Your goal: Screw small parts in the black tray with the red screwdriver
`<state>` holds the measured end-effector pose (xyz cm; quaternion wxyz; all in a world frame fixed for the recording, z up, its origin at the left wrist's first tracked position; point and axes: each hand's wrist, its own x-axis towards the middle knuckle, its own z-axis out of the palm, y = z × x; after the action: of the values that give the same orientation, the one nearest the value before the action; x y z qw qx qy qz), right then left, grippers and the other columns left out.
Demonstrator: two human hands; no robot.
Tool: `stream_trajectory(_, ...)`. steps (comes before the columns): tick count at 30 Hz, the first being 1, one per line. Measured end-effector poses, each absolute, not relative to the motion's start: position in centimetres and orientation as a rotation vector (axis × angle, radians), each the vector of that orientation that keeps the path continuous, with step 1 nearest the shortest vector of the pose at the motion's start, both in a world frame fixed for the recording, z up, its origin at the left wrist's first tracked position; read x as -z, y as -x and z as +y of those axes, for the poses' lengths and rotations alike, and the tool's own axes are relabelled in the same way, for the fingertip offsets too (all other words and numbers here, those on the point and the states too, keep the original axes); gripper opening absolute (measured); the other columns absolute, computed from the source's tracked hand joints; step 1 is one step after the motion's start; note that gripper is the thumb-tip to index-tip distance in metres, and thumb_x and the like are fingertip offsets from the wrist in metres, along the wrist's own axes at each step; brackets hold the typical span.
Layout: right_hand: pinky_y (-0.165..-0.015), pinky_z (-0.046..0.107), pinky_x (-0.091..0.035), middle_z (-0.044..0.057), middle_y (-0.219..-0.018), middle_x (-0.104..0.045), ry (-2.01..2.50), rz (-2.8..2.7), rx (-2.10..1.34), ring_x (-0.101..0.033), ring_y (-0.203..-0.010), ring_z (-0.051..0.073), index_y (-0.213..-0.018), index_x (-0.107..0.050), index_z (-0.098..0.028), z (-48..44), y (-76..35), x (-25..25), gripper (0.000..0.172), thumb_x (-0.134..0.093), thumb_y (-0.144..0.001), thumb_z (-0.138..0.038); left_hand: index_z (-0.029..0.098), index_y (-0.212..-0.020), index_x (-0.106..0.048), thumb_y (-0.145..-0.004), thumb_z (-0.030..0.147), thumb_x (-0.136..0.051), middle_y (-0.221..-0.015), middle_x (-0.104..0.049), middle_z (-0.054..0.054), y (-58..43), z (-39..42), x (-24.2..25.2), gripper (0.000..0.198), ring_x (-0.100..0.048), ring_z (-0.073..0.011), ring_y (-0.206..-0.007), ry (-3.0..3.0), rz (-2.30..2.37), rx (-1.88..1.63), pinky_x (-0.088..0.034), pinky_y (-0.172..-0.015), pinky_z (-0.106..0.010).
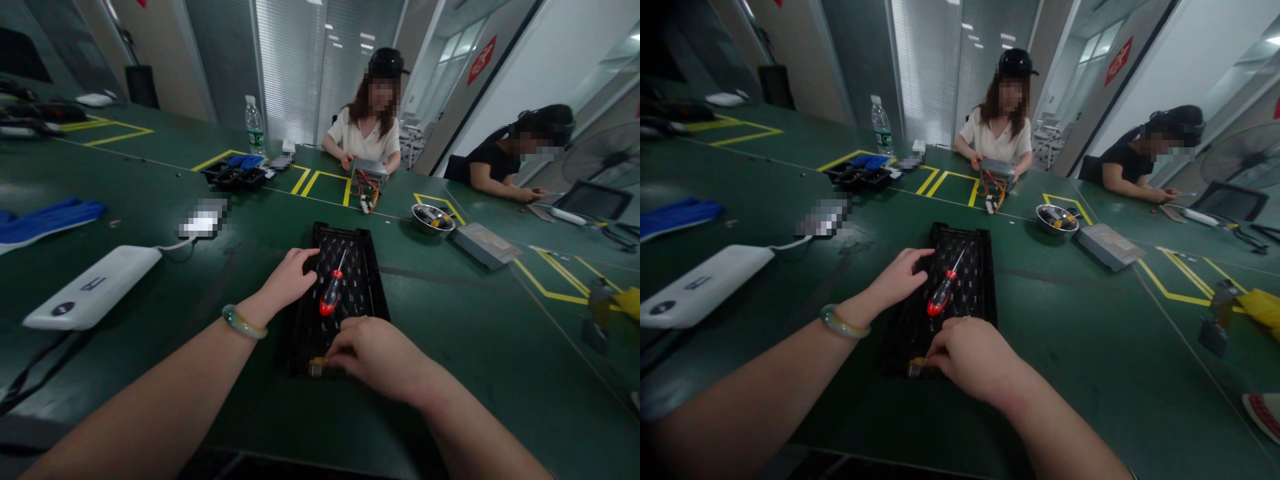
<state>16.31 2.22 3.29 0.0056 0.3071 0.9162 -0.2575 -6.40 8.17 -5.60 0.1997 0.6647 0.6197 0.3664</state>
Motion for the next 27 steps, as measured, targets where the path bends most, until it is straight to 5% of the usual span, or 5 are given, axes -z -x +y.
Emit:
stream_trajectory(4, -0.091, 0.029, -0.053, 0.001, -0.106, -0.076, -1.034, 3.009, 0.953, -0.070, -0.095, 0.015, -0.111, -0.076, -0.025, 3.8, -16.7, -2.9, 0.022, -0.057, -0.102, -0.027, 0.015, -0.137, -0.058, -0.081, 0.016, -0.055, -0.126, -0.054, -0.012, 6.4, 8.2, 5.5, 0.056, -0.062, -0.0246, -0.107, -1.869, 1.738, -1.010, -0.048, -0.105, -0.043)
stream_trajectory(7, -0.105, 0.040, -0.047, 0.009, -0.131, -0.067, -1.324, 3.174, 0.524, -0.063, -0.118, 0.021, -0.138, -0.060, -0.023, 5.6, -16.8, -1.3, 0.037, -0.053, -0.103, -0.023, 0.015, -0.136, -0.059, -0.080, 0.017, -0.056, -0.123, -0.054, -0.011, 6.5, 8.4, 5.6, 0.056, -0.062, -0.0248, -0.105, -1.873, 1.737, -1.013, -0.048, -0.105, -0.043)
stream_trajectory(11, -0.113, 0.043, -0.039, 0.008, -0.155, -0.047, -1.076, 3.155, 0.200, -0.047, -0.138, 0.022, -0.152, -0.044, -0.029, 7.3, -16.6, 0.9, 0.061, -0.048, -0.096, -0.004, 0.017, -0.136, -0.059, -0.079, 0.017, -0.057, -0.119, -0.056, -0.010, 6.6, 8.6, 5.8, 0.058, -0.062, -0.0236, -0.101, -1.886, 1.739, -1.025, -0.049, -0.103, -0.042)
stream_trajectory(22, -0.092, 0.039, -0.043, 0.008, -0.120, -0.061, -1.084, 3.157, -0.086, -0.056, -0.106, 0.024, -0.120, -0.066, -0.023, 7.0, -16.7, 0.1, 0.032, -0.058, -0.092, -0.010, 0.019, -0.119, -0.066, -0.087, 0.032, -0.061, -0.119, -0.058, -0.009, 6.0, 7.1, 3.3, 0.035, -0.058, -0.0273, -0.109, -2.001, 1.879, -1.226, -0.042, -0.106, -0.046)
stream_trajectory(27, -0.092, 0.039, -0.045, 0.007, -0.108, -0.062, -1.541, 3.508, 0.439, -0.057, -0.102, 0.024, -0.110, -0.063, -0.022, 7.2, -17.9, 0.2, 0.029, -0.068, -0.082, -0.017, 0.025, -0.094, -0.068, -0.095, 0.036, -0.057, -0.087, -0.065, -0.001, 4.5, 3.8, -0.5, 0.015, -0.061, -0.0186, -0.080, -2.388, 1.305, -0.969, -0.047, -0.076, -0.031)
